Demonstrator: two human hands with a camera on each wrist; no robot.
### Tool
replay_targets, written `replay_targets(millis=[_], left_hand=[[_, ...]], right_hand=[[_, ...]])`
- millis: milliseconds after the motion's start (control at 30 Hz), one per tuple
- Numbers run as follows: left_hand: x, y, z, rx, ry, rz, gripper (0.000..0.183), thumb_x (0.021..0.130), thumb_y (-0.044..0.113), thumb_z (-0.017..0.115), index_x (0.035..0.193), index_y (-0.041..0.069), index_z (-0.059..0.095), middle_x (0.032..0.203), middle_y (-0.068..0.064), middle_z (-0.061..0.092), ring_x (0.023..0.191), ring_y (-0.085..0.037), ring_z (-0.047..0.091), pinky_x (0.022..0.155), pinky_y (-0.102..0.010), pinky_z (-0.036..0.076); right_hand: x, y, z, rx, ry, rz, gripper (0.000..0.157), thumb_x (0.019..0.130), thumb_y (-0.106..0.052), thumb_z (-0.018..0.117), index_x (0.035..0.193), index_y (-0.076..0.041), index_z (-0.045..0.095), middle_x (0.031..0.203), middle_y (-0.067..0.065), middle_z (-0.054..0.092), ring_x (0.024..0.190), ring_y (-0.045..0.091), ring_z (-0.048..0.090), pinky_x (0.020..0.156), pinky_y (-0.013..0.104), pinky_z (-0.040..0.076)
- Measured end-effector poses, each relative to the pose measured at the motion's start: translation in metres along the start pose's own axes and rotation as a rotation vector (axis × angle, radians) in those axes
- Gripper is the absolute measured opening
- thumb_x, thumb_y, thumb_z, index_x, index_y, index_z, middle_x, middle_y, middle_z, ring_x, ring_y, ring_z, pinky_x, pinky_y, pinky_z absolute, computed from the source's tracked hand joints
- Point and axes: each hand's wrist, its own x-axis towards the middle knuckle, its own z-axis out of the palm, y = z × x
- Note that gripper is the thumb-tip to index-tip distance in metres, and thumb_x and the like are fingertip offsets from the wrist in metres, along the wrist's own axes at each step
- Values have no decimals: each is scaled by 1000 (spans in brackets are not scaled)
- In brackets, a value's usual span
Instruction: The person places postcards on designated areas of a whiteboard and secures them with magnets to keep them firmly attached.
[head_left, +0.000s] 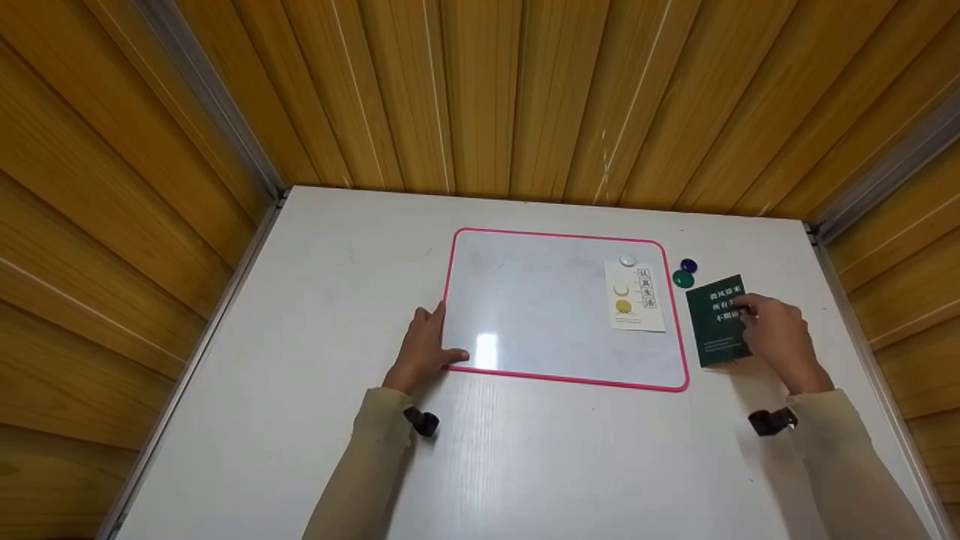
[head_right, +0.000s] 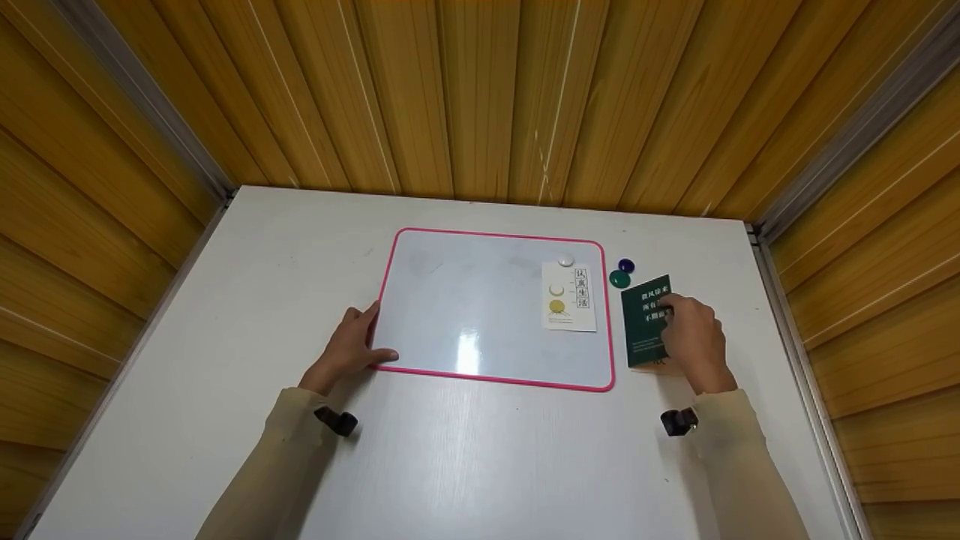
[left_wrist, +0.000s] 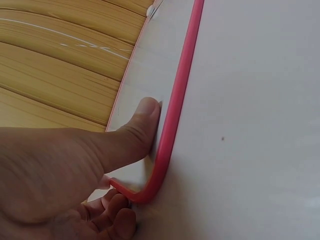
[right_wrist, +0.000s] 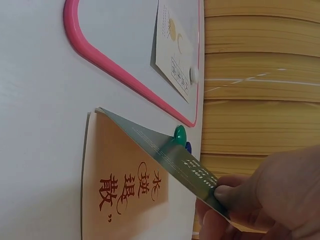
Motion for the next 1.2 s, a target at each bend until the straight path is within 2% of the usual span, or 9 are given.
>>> replay_targets(millis=[233,500,833,1200], left_hand=[[0,0,1,-8,2,-2,109,77,27,93,162,4,27,116,-14,46,97,-25,43,90,-41,43],[0,-1,1,-12,1,0,110,76,27,93,162,5,28,118,-15,47,98,-26,44,92,-42,44],[0,-2,1,5,7,15,109,77,27,93,161,4,29,120,-17,47,98,-26,44,93,-43,44],[0,-2,1,16,14,23,107,78,28,92,161,3,30,123,-18,48,101,-26,45,96,-44,44]], right_hand=[[0,-2,-3,4,-9,-2,35,102,5,50,136,11,56,136,43,49,107,56,55,89,71,45],[1,-5,-5,5,20,-38,35,100,7,53,134,12,56,131,44,52,105,57,58,85,70,48],[5,-13,-10,18,9,-3,36,101,7,51,137,12,55,134,44,50,108,59,57,87,69,46],[9,-23,-11,21,32,-19,36,102,7,51,137,13,55,132,43,52,104,56,60,85,68,49]])
